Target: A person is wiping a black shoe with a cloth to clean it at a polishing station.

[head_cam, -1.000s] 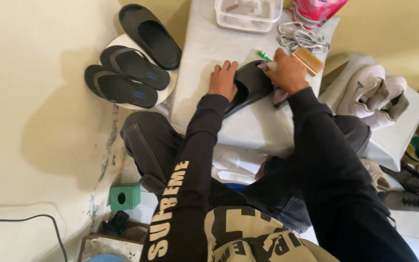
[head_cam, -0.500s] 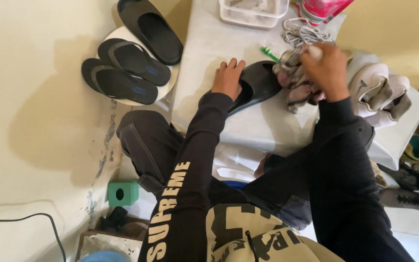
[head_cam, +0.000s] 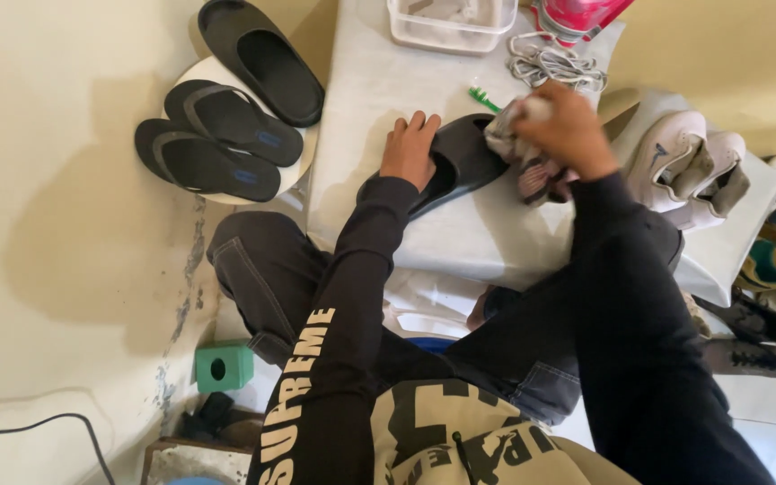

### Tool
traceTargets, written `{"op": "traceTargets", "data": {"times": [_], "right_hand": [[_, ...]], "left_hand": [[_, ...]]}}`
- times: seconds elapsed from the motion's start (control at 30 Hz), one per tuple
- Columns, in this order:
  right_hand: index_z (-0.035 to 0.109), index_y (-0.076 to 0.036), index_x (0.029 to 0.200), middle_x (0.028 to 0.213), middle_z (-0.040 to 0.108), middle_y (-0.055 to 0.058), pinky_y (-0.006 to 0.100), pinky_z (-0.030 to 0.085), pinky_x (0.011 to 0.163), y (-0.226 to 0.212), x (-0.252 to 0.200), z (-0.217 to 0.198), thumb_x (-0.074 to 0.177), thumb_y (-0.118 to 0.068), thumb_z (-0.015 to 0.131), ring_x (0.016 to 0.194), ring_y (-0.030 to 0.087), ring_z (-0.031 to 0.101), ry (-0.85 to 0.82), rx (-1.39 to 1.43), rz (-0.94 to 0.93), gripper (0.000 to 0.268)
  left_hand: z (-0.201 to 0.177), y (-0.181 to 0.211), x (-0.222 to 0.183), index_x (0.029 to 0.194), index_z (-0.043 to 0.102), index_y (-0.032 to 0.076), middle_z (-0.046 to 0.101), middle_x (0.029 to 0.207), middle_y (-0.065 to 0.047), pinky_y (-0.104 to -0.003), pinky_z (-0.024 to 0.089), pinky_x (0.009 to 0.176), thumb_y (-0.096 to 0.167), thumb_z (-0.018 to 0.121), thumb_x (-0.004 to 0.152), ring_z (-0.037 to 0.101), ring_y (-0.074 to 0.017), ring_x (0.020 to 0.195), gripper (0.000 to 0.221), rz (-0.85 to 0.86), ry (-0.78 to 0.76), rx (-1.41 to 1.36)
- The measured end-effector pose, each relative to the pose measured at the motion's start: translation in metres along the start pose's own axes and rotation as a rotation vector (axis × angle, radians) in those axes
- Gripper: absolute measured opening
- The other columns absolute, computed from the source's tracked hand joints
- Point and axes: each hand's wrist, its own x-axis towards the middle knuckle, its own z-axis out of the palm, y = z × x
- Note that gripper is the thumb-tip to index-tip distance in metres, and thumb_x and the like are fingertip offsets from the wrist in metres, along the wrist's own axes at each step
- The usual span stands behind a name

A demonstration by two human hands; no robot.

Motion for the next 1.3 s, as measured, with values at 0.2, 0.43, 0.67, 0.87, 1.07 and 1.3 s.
{"op": "traceTargets", "data": {"times": [0.2, 0.43, 0.67, 0.87, 1.07, 1.3], "right_hand": [[0.058, -0.007, 0.114, 0.103, 0.061, 0.022, 0.056, 0.051, 0.070, 0.030, 0.030, 0.060, 0.091, -0.033, 0.080, 0.091, 0.046, 0.064, 0.028, -0.387, -0.168, 0.042], [0.061, -0.009, 0.095, 0.075, 0.066, 0.011, 0.047, 0.048, 0.044, 0.022, 0.043, 0.080, 0.098, -0.047, 0.067, 0.060, 0.035, 0.065, 0.136, -0.680, -0.215, 0.038], [0.051, -0.002, 0.114, 0.091, 0.067, 0.024, 0.056, 0.050, 0.058, 0.019, 0.048, 0.070, 0.104, -0.041, 0.060, 0.079, 0.046, 0.066, -0.075, -0.454, -0.044, 0.041], [0.056, 0.000, 0.119, 0.110, 0.067, 0.030, 0.057, 0.051, 0.072, 0.012, 0.041, 0.040, 0.086, -0.039, 0.073, 0.101, 0.049, 0.064, -0.305, -0.407, 0.109, 0.054], [0.066, -0.005, 0.128, 0.127, 0.064, 0.023, 0.055, 0.049, 0.089, 0.005, 0.033, -0.019, 0.089, -0.045, 0.066, 0.114, 0.042, 0.060, -0.276, -0.263, 0.166, 0.056], [0.068, -0.009, 0.109, 0.097, 0.072, 0.019, 0.049, 0.047, 0.073, 0.040, 0.038, -0.035, 0.090, -0.027, 0.070, 0.088, 0.037, 0.065, 0.115, -0.110, -0.113, 0.027]], "left_hand": [[0.001, -0.003, 0.000, 0.120, 0.054, 0.013, 0.053, 0.115, -0.011, -0.049, 0.046, 0.066, -0.009, 0.069, 0.073, 0.049, -0.0378, 0.091, 0.054, 0.047, 0.012, -0.013], [0.004, -0.006, -0.002, 0.125, 0.054, 0.012, 0.049, 0.119, -0.013, -0.053, 0.044, 0.069, -0.014, 0.062, 0.077, 0.046, -0.0413, 0.094, 0.055, 0.093, 0.017, -0.104], [0.000, 0.002, -0.003, 0.123, 0.053, 0.014, 0.050, 0.119, -0.010, -0.051, 0.047, 0.068, -0.010, 0.068, 0.075, 0.048, -0.0391, 0.095, 0.056, -0.020, 0.002, 0.012], [0.001, 0.002, -0.002, 0.115, 0.050, 0.013, 0.051, 0.114, -0.010, -0.049, 0.047, 0.066, -0.007, 0.072, 0.076, 0.050, -0.0375, 0.092, 0.050, -0.015, 0.016, 0.036], [-0.003, 0.000, -0.001, 0.110, 0.051, 0.011, 0.050, 0.109, -0.010, -0.048, 0.045, 0.065, -0.012, 0.067, 0.076, 0.049, -0.0356, 0.090, 0.045, -0.016, 0.020, -0.032], [-0.001, -0.003, 0.001, 0.109, 0.051, 0.013, 0.050, 0.109, -0.008, -0.049, 0.046, 0.063, -0.010, 0.070, 0.072, 0.050, -0.0357, 0.092, 0.047, -0.018, -0.006, -0.049]]}}
